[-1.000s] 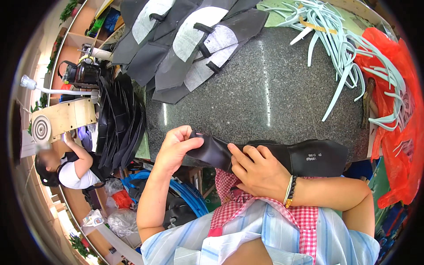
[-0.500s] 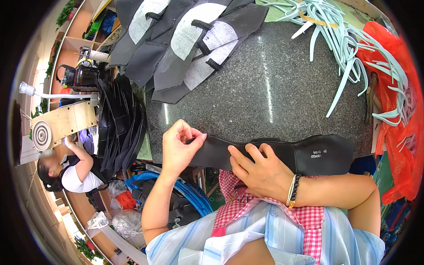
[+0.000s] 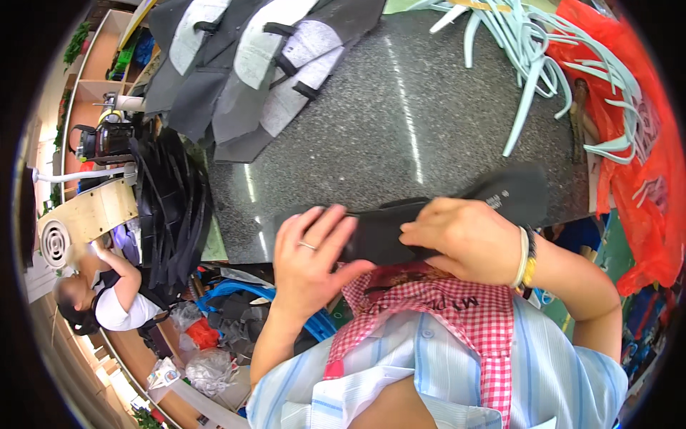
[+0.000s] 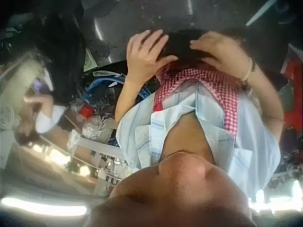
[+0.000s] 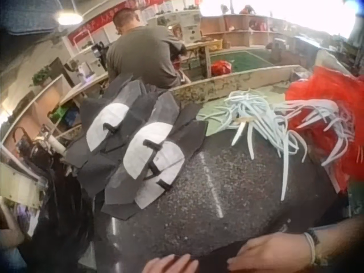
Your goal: The person applies white reinforcement strips to the edges of black shoe components by hand, pressing them down firmly along the perimeter.
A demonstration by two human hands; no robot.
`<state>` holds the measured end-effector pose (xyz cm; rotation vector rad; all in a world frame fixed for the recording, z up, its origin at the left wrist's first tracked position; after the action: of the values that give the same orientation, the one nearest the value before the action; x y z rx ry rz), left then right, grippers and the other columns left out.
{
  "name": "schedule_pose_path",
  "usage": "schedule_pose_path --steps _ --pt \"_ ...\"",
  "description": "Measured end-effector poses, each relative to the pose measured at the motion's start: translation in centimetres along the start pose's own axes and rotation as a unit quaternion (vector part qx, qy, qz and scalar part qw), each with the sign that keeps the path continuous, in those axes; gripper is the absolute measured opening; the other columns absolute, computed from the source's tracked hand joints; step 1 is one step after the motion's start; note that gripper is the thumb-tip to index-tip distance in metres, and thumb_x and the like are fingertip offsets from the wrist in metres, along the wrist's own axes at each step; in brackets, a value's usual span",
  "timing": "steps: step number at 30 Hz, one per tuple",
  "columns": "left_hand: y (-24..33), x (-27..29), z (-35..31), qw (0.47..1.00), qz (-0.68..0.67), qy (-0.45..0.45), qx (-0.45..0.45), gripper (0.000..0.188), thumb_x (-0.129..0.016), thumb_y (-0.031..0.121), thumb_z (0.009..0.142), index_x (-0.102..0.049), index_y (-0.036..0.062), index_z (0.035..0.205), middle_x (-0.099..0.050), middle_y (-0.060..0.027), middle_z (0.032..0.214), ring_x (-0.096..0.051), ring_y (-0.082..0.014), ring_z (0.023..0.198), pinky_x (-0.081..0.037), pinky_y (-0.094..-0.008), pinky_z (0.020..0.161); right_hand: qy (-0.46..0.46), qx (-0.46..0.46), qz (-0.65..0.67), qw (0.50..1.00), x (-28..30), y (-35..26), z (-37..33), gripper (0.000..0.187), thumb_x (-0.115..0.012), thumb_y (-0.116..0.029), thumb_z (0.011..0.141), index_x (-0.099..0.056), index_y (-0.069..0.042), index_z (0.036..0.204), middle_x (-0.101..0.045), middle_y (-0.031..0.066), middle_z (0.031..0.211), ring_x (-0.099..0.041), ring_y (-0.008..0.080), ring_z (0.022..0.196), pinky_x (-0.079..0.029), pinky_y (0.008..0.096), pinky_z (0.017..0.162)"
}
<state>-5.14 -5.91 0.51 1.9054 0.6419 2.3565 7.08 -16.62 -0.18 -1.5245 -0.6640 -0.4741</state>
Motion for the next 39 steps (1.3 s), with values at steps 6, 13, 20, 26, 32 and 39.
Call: schedule_pose_path --steps 6,13,20,26,32,39 --pt "6.0 -3.4 0.6 0.982 -0.024 -0.026 -0.187 0.041 -0.075 0.021 0.072 -0.069 -0.0003 0.106 -0.064 -0.0098 0.109 -0.06 -0.0261 0.104 -0.049 -0.041 0.094 0.032 0.058 -0.159 0.985 -1.7 -1.2 -2.1 0.035 -0.064 -0.018 0.081 -0.066 -0.003 0.113 -0.06 0.0089 0.124 -0.058 0.0269 0.113 -0.047 0.0357 0.101" --pt "9.0 -3.8 1.0 0.977 0.07 -0.013 -0.201 0.028 -0.065 0.013 0.072 -0.067 -0.0014 0.096 -0.063 -0.0124 0.099 -0.062 -0.0274 0.096 -0.054 -0.0396 0.084 0.022 0.066 -0.131 0.989 0.2 0.3 -3.7 0.051 -0.071 -0.026 0.08 -0.062 -0.004 0.125 -0.059 0.0088 0.133 -0.056 0.0234 0.124 -0.043 0.0398 0.106" --pt "-1.2 9.7 1.1 0.954 0.213 0.209 0.034 0.015 -0.071 0.0 0.071 -0.068 0.0057 0.084 -0.066 -0.0087 0.081 -0.062 -0.0287 0.076 -0.049 -0.0398 0.07 0.393 -0.164 0.027 0.905 15.4 10.8 -7.2 0.024 -0.062 -0.004 0.089 -0.068 -0.002 0.111 -0.07 0.0087 0.101 -0.065 0.0157 0.093 -0.051 0.0314 0.084" --pt "-23.4 17.3 -8.0 0.878 0.165 0.242 0.38 0.023 -0.073 0.01 0.084 -0.069 -0.0013 0.104 -0.07 -0.0165 0.101 -0.064 -0.034 0.097 -0.05 -0.0402 0.087 0.399 -0.057 -0.233 0.885 19.4 12.9 0.3 0.043 -0.062 0.001 0.08 -0.064 -0.011 0.121 -0.059 0.0132 0.117 -0.059 0.0296 0.105 -0.049 0.0387 0.089" --pt "-3.6 10.3 11.4 0.958 0.128 0.256 0.006 0.049 -0.08 0.019 0.078 -0.064 0.0031 0.122 -0.066 -0.0166 0.118 -0.063 -0.0328 0.108 -0.049 -0.0405 0.095 0.401 -0.032 -0.205 0.892 20.0 11.1 4.0 0.019 -0.069 -0.009 0.083 -0.071 -0.011 0.102 -0.065 0.0074 0.101 -0.064 0.0282 0.09 -0.052 0.0369 0.079" --pt "-12.6 7.1 19.9 0.975 0.015 0.202 0.087 0.05 -0.078 0.023 0.078 -0.063 0.0085 0.123 -0.065 -0.0166 0.111 -0.062 -0.0361 0.101 -0.049 -0.0443 0.087 0.311 -0.138 0.352 0.872 14.4 12.9 0.6 0.026 -0.057 -0.025 0.102 -0.062 -0.005 0.118 -0.068 0.0002 0.092 -0.066 0.0076 0.074 -0.053 0.0209 0.063"
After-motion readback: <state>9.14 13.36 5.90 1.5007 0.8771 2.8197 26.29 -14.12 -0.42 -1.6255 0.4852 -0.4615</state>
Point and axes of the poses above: each hand's wrist, its own z-axis towards the middle knuckle, its own x-axis out of the back of the hand, y = z × x, the point moved 9 cm from there along z, towards the middle knuckle
